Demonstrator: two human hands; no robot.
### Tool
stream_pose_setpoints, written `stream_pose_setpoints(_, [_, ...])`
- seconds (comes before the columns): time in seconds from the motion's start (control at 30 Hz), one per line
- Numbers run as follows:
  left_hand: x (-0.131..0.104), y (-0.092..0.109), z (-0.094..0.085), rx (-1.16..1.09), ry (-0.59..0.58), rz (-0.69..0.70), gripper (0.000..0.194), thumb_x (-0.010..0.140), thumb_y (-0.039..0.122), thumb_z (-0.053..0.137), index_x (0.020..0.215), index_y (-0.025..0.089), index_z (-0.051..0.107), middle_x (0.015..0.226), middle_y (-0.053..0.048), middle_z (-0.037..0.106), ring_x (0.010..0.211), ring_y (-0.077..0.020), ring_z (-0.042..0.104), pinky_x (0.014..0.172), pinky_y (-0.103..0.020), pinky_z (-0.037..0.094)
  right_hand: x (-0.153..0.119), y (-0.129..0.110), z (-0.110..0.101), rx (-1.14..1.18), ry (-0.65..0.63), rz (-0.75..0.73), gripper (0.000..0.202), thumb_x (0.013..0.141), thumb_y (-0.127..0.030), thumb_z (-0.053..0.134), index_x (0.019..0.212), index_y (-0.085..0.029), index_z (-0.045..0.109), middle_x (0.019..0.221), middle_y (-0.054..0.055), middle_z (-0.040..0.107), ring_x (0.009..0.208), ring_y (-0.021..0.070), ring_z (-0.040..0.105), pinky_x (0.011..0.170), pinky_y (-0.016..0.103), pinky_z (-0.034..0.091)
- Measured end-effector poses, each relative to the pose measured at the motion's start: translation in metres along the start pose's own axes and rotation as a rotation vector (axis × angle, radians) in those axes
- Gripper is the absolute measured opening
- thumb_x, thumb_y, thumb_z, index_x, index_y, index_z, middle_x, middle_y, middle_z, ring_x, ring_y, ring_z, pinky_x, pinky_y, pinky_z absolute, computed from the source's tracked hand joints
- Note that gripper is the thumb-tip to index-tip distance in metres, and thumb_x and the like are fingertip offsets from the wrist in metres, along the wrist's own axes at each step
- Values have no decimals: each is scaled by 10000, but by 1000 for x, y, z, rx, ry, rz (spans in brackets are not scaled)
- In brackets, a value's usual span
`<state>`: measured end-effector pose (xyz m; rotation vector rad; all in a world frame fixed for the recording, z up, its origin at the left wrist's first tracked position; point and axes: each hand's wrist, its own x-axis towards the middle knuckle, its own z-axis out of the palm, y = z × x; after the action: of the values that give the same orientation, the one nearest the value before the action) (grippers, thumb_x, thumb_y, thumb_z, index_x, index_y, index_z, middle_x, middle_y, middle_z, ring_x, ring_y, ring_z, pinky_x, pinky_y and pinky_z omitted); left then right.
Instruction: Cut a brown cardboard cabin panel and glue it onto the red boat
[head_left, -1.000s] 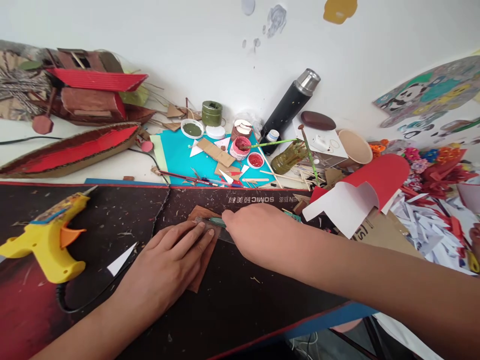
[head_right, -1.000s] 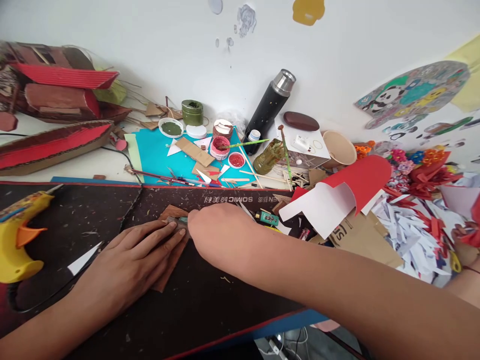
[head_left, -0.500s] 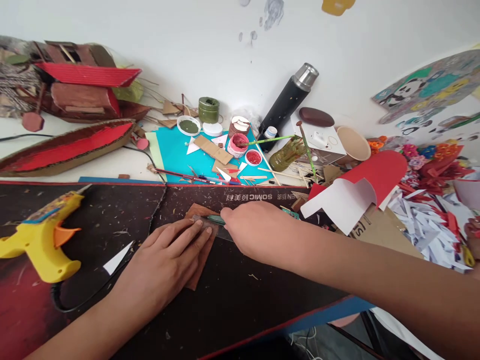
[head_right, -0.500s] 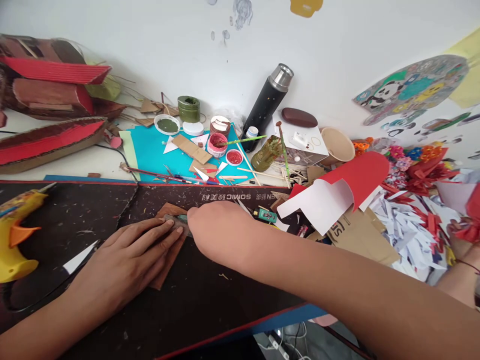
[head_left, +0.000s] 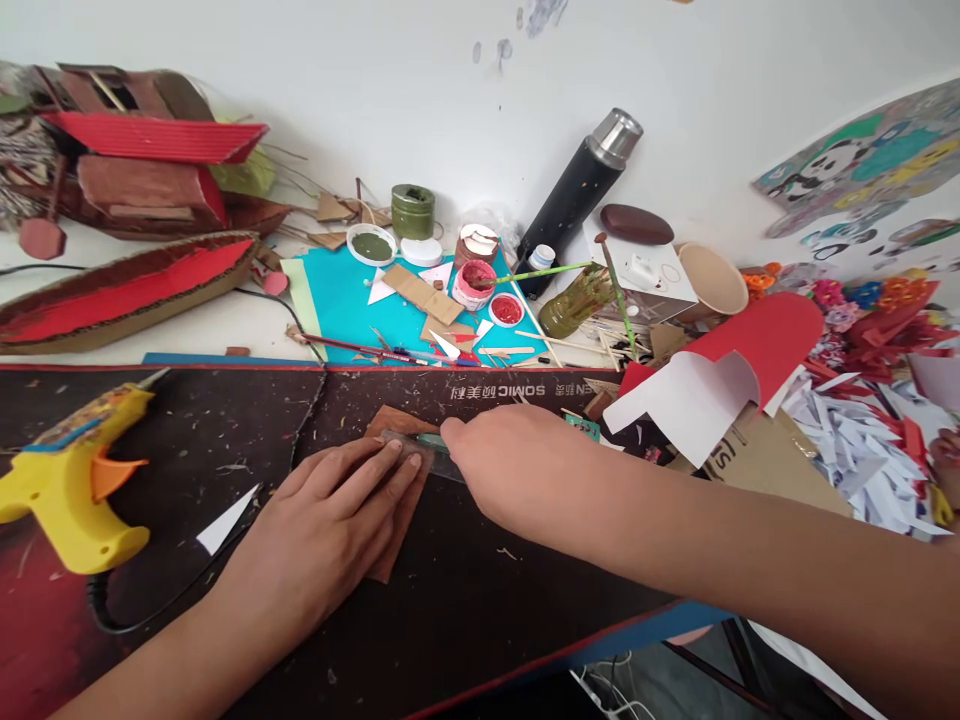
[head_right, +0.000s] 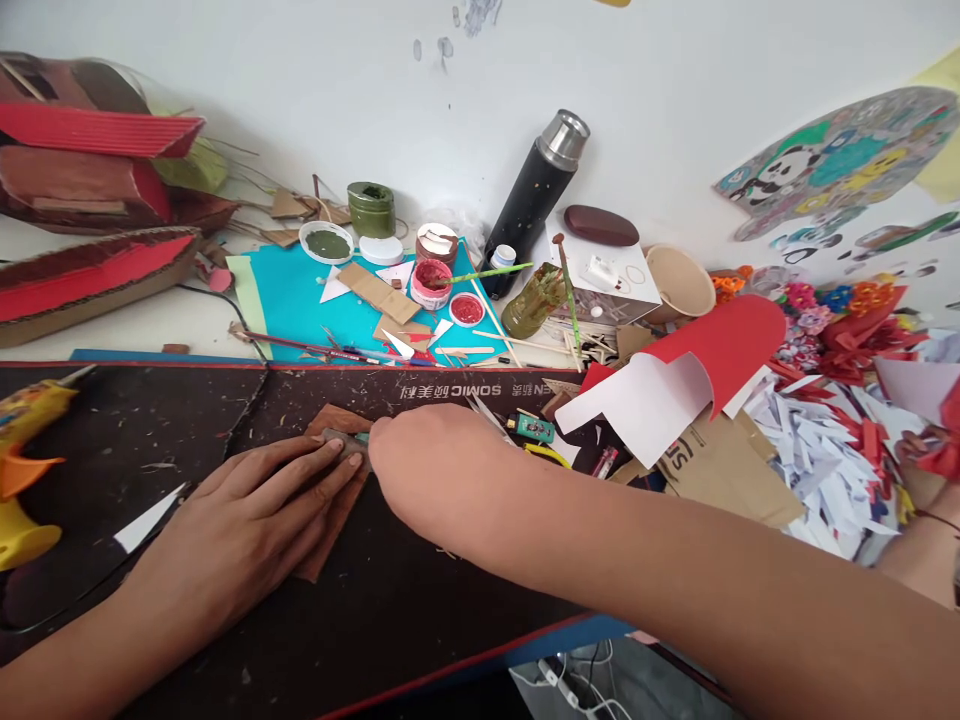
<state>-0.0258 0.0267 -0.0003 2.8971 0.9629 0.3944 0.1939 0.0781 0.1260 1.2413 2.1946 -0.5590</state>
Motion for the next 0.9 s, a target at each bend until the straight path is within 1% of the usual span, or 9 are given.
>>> stream_pose_setpoints(0.13, [1, 2, -3, -9, -19, -28, 556, 1005, 189, 390, 1547, 204, 511, 1447, -127, 664, 1375, -353, 545, 1064, -511, 455, 2, -2, 0, -6, 18, -19, 247, 953, -114, 565, 1166, -110, 689, 902, 159, 786, 882, 277, 778, 773, 349, 568])
stream_pose_setpoints(0.23, [2, 4, -5, -17, -48, -48, 537, 1026, 199, 379, 1544, 213, 520, 1445, -115, 671, 1386, -357, 538, 1070, -521, 464, -4, 5, 3, 14, 71, -11, 234, 1007, -185, 520, 1164, -137, 687, 906, 153, 785, 885, 301, 779, 709, 356, 560])
stream_pose_setpoints(0.37, [3, 4, -5, -19, -38, -59, 517, 1043, 224, 390, 1543, 212, 526, 1419, -120, 685, 1373, -355, 548, 1060, -511, 471, -16, 13, 2, -19, 82, 36, 233, 1056, -256, 483, 1176, -159, 657, 856, 140, 774, 850, 310, 774, 671, 357, 543])
stream_pose_setpoints(0.5, [1, 1, -2, -11, -33, -5, 546, 1031, 213, 380, 1563, 200, 498, 1440, -128, 674, 1375, -373, 546, 1049, -537, 472, -25, 16, -2, -45, 130, 78, 234, 1056, -279, 489, 1176, -174, 659, 827, 126, 767, 832, 329, 767, 653, 370, 534])
stream_pose_setpoints(0.57, [0, 1, -2, -10, -44, 8, 554, 1026, 209, 382, 1570, 206, 488, 1468, -122, 659, 1391, -376, 538, 1064, -548, 468, -27, 17, -1, -47, 111, 77, 224, 1053, -270, 490, 1159, -171, 661, 825, 122, 767, 810, 327, 764, 637, 367, 526])
stream_pose_setpoints(0.67, [0, 3, -5, -24, -71, -34, 537, 1044, 212, 374, 1570, 208, 486, 1486, -110, 649, 1405, -361, 533, 1084, -533, 472, -26, 17, 2, -31, 69, 75, 207, 1055, -251, 488, 1152, -170, 651, 851, 119, 773, 808, 304, 763, 639, 348, 518])
stream_pose_setpoints(0.73, [2, 4, -7, -39, -90, -70, 527, 1056, 211, 361, 1566, 204, 492, 1490, -102, 647, 1412, -353, 529, 1098, -530, 473, -25, 16, 4, -22, 73, 61, 199, 1055, -247, 493, 1151, -167, 648, 853, 119, 773, 810, 301, 764, 638, 345, 513])
stream_pose_setpoints(0.8, [2, 5, -7, -52, -87, -79, 527, 1055, 214, 354, 1560, 208, 505, 1486, -100, 651, 1410, -356, 532, 1100, -539, 478, -23, 15, 5, -19, 81, 42, 200, 1057, -257, 496, 1150, -165, 648, 844, 120, 772, 804, 305, 766, 633, 349, 509])
stream_pose_setpoints(0.9, [2, 3, -5, -45, -54, -41, 536, 1042, 241, 382, 1563, 210, 502, 1461, -113, 669, 1384, -368, 554, 1068, -543, 499, -20, 13, 7, -13, 88, 31, 208, 1057, -268, 496, 1147, -166, 653, 839, 125, 771, 802, 316, 769, 620, 355, 506])
